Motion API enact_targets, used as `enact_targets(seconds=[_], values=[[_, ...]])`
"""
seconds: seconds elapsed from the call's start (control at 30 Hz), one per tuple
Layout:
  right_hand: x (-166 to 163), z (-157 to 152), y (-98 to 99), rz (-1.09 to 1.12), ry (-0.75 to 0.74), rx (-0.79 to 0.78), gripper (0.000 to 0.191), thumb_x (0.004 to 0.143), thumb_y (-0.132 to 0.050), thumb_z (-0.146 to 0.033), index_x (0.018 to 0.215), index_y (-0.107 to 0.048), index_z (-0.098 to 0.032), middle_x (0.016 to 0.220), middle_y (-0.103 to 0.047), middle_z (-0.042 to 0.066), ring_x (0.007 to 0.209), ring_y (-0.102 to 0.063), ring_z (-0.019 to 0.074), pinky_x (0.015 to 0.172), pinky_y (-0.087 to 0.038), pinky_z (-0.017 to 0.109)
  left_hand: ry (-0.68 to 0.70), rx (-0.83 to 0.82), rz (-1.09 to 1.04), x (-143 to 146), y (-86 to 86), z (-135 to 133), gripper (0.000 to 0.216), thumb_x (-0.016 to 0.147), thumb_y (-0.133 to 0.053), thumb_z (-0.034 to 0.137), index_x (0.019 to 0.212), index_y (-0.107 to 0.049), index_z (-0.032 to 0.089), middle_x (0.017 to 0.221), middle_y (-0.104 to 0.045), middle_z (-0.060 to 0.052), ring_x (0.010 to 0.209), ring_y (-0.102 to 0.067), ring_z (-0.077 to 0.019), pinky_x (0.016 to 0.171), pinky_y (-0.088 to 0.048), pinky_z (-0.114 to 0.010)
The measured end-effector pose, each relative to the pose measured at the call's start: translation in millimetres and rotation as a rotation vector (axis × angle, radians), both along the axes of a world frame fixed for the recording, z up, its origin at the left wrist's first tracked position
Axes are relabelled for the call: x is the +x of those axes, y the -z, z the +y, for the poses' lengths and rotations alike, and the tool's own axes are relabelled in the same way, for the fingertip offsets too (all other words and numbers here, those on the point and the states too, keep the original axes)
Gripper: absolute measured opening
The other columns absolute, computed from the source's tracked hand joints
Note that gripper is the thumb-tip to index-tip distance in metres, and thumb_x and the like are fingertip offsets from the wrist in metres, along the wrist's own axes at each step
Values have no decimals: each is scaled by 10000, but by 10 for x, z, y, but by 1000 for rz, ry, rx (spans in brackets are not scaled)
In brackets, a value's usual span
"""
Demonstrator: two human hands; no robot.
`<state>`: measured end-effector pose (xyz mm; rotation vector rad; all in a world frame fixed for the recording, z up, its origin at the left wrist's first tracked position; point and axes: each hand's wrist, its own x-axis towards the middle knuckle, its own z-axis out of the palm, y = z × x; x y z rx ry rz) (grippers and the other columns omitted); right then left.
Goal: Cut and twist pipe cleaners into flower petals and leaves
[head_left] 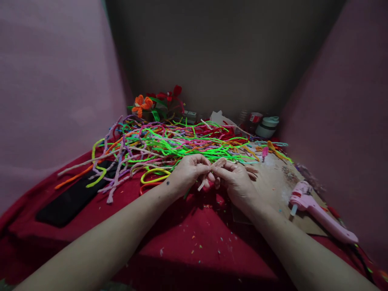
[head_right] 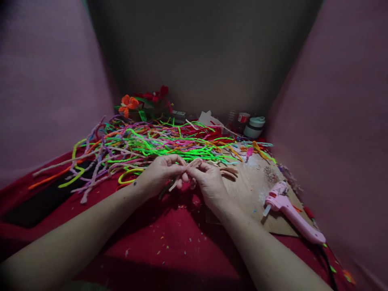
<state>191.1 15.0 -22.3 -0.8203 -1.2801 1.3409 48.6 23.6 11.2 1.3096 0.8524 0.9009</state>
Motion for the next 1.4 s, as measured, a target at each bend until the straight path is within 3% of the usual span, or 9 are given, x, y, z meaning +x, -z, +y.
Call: enact_targets(seconds=[0.3,0.5,0.57,0.8,1.0,1.1,1.23,1.33,1.4], values=[[-41,-10,-14,-13,76,-37,135,696,-557,-211,571,-523,-171,496,-496,-35,421,-395,81,424,-301,227,-26,70,157,27,-27,-13,63,709,-544,178,715,-494,141,544,-584,7,393,-499,-82,397,-377,-187],[-62,16,19,107,158,-133,207,650,-573,-189,489,-444,-183,433,-406,-55,380,-335,71,390,-253,232,-143,921,637,7,189,-37,152,782,-433,178,696,-558,169,598,-556,-11,576,-510,-112,592,-395,-238],[-43,28,14,142,150,-149,207,648,-569,-193,484,-443,-185,422,-388,-58,374,-319,71,388,-245,234,-109,1007,661,1,191,-52,178,793,-423,181,703,-576,170,618,-559,-18,612,-507,-119,629,-393,-250],[8,-37,-137,-52,132,4,152,699,-560,-212,570,-494,-169,542,-476,-36,470,-390,79,479,-291,239,90,51,63,-41,6,13,190,787,-477,298,719,-541,133,638,-574,-17,465,-496,-80,440,-368,-199],[-14,-66,-144,-236,272,115,165,727,-549,-263,599,-509,-165,564,-463,-38,506,-387,88,517,-300,247,195,-97,96,-88,19,53,187,733,-552,301,668,-529,127,560,-521,10,384,-402,-49,388,-306,-188],[-12,-71,-130,-290,327,141,152,720,-544,-244,594,-506,-168,550,-444,-47,509,-366,87,524,-291,247,73,144,298,-46,21,21,197,757,-513,308,652,-513,141,511,-453,40,398,-361,-52,406,-284,-191],[-21,-69,-104,-270,347,83,136,694,-562,-252,601,-510,-166,546,-426,-55,492,-343,81,497,-270,243,-156,857,799,9,98,-42,174,799,-439,239,709,-556,146,562,-502,11,502,-436,-95,503,-328,-222],[-47,-56,-71,-114,289,-21,161,666,-572,-251,572,-466,-175,519,-390,-62,459,-315,75,456,-249,238,-201,1317,1103,22,159,-97,245,849,-359,190,782,-589,141,651,-574,-49,591,-501,-142,577,-362,-269],[-60,-44,-48,18,232,-103,188,649,-573,-245,547,-426,-188,484,-361,-70,423,-286,70,425,-230,236,-187,1440,1184,24,162,-121,275,865,-331,173,815,-599,138,687,-587,-77,647,-521,-170,630,-379,-304]])
